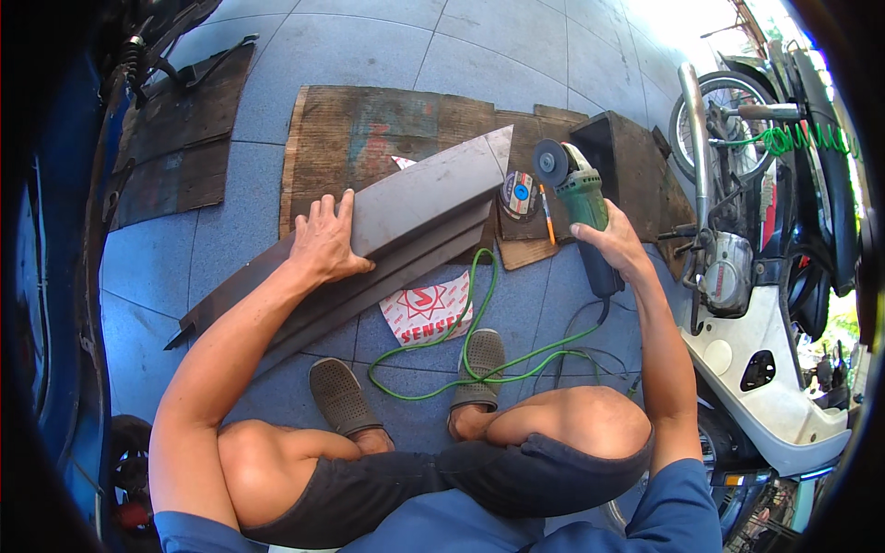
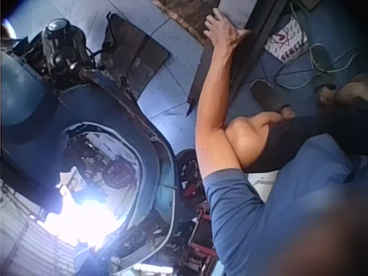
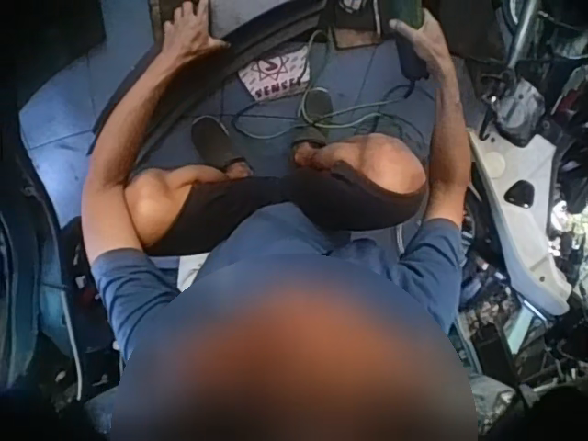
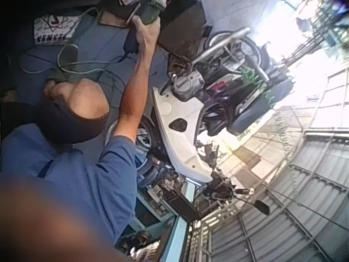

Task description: Use an angle grinder to cut a metal plate for a motorcycle part.

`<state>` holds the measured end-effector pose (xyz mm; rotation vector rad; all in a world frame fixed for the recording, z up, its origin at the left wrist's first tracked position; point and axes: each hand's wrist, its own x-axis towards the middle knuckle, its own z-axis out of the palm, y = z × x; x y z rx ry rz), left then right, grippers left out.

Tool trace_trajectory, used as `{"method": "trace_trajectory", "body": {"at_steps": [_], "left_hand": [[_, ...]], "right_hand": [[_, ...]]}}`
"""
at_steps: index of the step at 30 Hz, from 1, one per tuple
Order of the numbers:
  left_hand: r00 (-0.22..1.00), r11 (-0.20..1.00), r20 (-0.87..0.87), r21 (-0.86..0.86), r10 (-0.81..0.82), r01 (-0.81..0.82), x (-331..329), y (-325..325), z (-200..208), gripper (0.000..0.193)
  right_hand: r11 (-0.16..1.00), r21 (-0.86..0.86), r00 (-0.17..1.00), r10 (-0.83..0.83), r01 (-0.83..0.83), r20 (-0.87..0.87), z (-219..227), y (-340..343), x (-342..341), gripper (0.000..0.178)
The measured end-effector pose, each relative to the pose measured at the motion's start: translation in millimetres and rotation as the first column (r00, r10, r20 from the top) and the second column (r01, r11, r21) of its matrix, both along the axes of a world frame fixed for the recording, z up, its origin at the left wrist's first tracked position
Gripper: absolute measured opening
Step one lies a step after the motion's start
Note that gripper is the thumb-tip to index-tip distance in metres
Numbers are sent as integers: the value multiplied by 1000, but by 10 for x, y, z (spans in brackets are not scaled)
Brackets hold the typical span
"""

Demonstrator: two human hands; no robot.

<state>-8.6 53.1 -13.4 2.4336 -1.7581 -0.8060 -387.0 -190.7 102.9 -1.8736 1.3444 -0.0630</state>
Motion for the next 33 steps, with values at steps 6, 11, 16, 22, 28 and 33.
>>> {"method": "trace_trajectory", "body": {"at_steps": [6,11,16,22,28,33], "left_hand": [[999,1000,39,-8,-9,9,-25,-27,28,132],[1000,999,4,46,-16,16,25,20,113,135],[995,992,85,121,-54,44,220,262,323,142],[991,958,89,279,-102,74,753,721,538,142],[1000,999,-9,40,-19,20,742,1273,147,134],[999,985,14,-171,32,-29,697,1496,-101,126]], "right_hand": [[991,-43,991,124,-126,-53,-38,264,36,66],[963,-7,951,267,-271,-154,33,565,479,69],[942,32,927,334,-333,-173,-11,675,724,77],[922,36,896,384,-386,-224,12,725,815,70],[907,38,867,413,-420,-279,263,694,896,70],[901,80,825,423,-426,-374,282,724,1006,69]]}}
